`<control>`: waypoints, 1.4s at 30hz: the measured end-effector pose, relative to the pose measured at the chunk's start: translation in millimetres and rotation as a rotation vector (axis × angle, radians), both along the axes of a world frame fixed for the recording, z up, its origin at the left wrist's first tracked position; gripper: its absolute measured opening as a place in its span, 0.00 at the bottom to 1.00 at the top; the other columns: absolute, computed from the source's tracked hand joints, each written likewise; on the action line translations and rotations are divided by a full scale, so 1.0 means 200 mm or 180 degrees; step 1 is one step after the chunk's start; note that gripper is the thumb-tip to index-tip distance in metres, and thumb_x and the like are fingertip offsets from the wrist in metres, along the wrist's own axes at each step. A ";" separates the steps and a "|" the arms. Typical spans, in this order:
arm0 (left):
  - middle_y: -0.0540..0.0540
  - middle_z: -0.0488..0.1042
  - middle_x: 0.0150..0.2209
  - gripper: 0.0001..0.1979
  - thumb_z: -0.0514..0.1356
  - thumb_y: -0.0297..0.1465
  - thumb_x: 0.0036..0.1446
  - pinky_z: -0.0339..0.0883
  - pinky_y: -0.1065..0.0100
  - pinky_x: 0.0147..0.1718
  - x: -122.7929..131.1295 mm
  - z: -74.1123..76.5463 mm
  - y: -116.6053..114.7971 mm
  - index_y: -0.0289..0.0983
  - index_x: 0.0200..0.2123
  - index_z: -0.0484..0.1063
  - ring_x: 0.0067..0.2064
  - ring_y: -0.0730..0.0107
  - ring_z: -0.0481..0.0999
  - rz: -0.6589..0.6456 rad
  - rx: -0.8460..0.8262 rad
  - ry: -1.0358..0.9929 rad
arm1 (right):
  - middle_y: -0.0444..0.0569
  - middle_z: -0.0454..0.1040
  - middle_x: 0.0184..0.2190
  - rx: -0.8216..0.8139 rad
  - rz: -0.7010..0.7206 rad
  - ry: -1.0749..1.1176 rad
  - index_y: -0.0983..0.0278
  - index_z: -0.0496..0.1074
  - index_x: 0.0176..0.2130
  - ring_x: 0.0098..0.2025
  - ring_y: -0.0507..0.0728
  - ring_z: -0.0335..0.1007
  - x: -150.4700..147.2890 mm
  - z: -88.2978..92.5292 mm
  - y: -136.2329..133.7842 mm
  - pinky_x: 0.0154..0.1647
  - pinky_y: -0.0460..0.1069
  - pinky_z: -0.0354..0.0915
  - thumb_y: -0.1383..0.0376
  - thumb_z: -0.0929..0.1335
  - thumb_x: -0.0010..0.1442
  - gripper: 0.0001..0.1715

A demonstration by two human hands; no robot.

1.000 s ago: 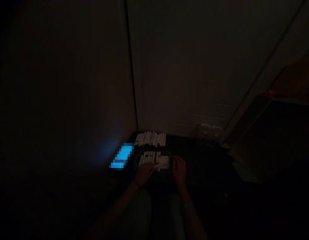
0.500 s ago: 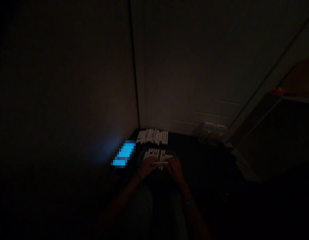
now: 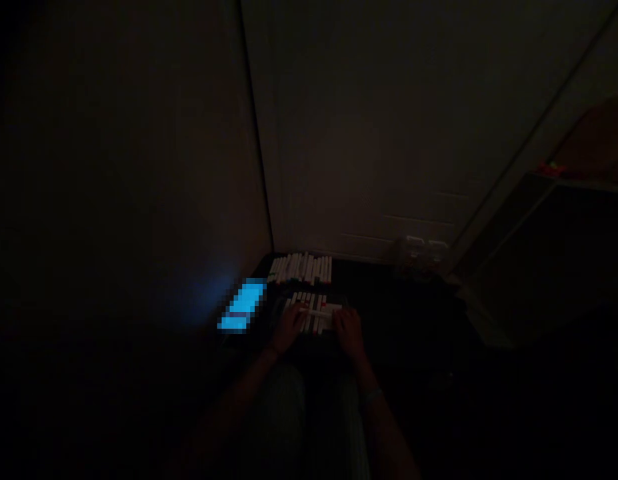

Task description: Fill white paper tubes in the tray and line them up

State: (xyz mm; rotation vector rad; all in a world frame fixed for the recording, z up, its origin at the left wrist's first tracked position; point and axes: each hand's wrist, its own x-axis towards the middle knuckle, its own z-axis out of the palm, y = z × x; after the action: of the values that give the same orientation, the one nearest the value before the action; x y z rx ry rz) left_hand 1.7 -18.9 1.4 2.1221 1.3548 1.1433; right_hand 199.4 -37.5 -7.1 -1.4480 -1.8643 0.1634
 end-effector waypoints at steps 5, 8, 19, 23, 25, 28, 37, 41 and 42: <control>0.45 0.68 0.43 0.14 0.42 0.31 0.60 0.60 0.65 0.48 0.00 -0.03 0.01 0.36 0.43 0.63 0.47 0.70 0.66 0.0080 0.0062 0.0111 | 0.48 0.70 0.33 0.0000 0.0105 0.0032 0.62 0.68 0.34 0.39 0.56 0.59 0.01 0.00 -0.01 0.43 0.51 0.55 0.57 0.53 0.62 0.21; 0.45 0.68 0.43 0.14 0.41 0.32 0.61 0.59 0.64 0.49 0.00 -0.04 0.02 0.36 0.43 0.63 0.47 0.70 0.66 0.0025 0.0038 0.0226 | 0.48 0.70 0.33 0.0010 0.0030 0.0109 0.62 0.68 0.35 0.39 0.56 0.59 0.01 -0.01 -0.01 0.42 0.51 0.55 0.57 0.53 0.62 0.20; 0.43 0.68 0.44 0.15 0.41 0.30 0.61 0.60 0.63 0.49 0.00 -0.07 0.03 0.36 0.44 0.63 0.48 0.69 0.66 0.0037 0.0142 0.0388 | 0.49 0.70 0.33 0.0031 0.0059 0.0164 0.63 0.69 0.35 0.39 0.55 0.59 0.01 -0.02 0.00 0.43 0.51 0.55 0.58 0.53 0.62 0.21; 0.40 0.67 0.46 0.15 0.41 0.28 0.60 0.61 0.61 0.49 0.00 -0.11 0.05 0.33 0.45 0.63 0.50 0.66 0.65 0.0077 0.0358 0.0670 | 0.49 0.70 0.33 0.0029 0.0047 0.0257 0.63 0.70 0.34 0.39 0.55 0.60 0.01 -0.03 0.00 0.43 0.50 0.55 0.56 0.53 0.62 0.23; 0.39 0.68 0.45 0.15 0.42 0.27 0.59 0.61 0.61 0.49 -0.01 -0.12 0.06 0.33 0.45 0.63 0.50 0.66 0.65 0.0070 0.0410 0.0720 | 0.49 0.70 0.32 0.0031 0.0081 0.0302 0.62 0.70 0.34 0.38 0.55 0.60 0.01 -0.03 0.01 0.43 0.50 0.55 0.56 0.52 0.62 0.23; 0.40 0.68 0.44 0.15 0.42 0.27 0.59 0.63 0.61 0.47 0.00 -0.13 0.06 0.34 0.45 0.63 0.48 0.66 0.67 0.0080 0.0426 0.0629 | 0.49 0.70 0.32 0.0013 0.0072 0.0385 0.62 0.69 0.34 0.38 0.55 0.60 0.02 -0.05 0.02 0.43 0.50 0.55 0.57 0.51 0.63 0.24; 0.42 0.69 0.42 0.14 0.43 0.27 0.60 0.63 0.62 0.46 -0.01 -0.10 0.05 0.34 0.43 0.64 0.45 0.67 0.69 0.0033 0.0298 0.0376 | 0.49 0.70 0.31 -0.0007 0.0086 0.0534 0.63 0.69 0.33 0.36 0.55 0.60 0.03 -0.06 0.03 0.40 0.50 0.56 0.57 0.52 0.63 0.24; 0.42 0.70 0.42 0.14 0.43 0.29 0.60 0.63 0.62 0.46 -0.01 -0.12 0.05 0.35 0.43 0.64 0.46 0.67 0.68 0.0078 0.0271 0.0331 | 0.49 0.70 0.31 0.0021 0.0103 0.0584 0.63 0.70 0.33 0.36 0.54 0.60 0.02 -0.05 0.03 0.40 0.49 0.56 0.57 0.53 0.62 0.23; 0.42 0.70 0.42 0.14 0.43 0.29 0.60 0.63 0.62 0.46 -0.01 -0.13 0.06 0.35 0.43 0.64 0.46 0.67 0.68 0.0076 0.0286 0.0329 | 0.48 0.70 0.31 0.0017 0.0125 0.0604 0.63 0.70 0.33 0.36 0.54 0.60 0.02 -0.05 0.03 0.40 0.49 0.56 0.57 0.53 0.62 0.23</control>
State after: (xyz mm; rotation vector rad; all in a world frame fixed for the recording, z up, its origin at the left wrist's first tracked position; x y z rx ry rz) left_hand -1.0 -7.7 -25.0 2.2627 1.4016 1.1379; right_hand 204.3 -32.0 -16.3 -1.3441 -1.7378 0.3039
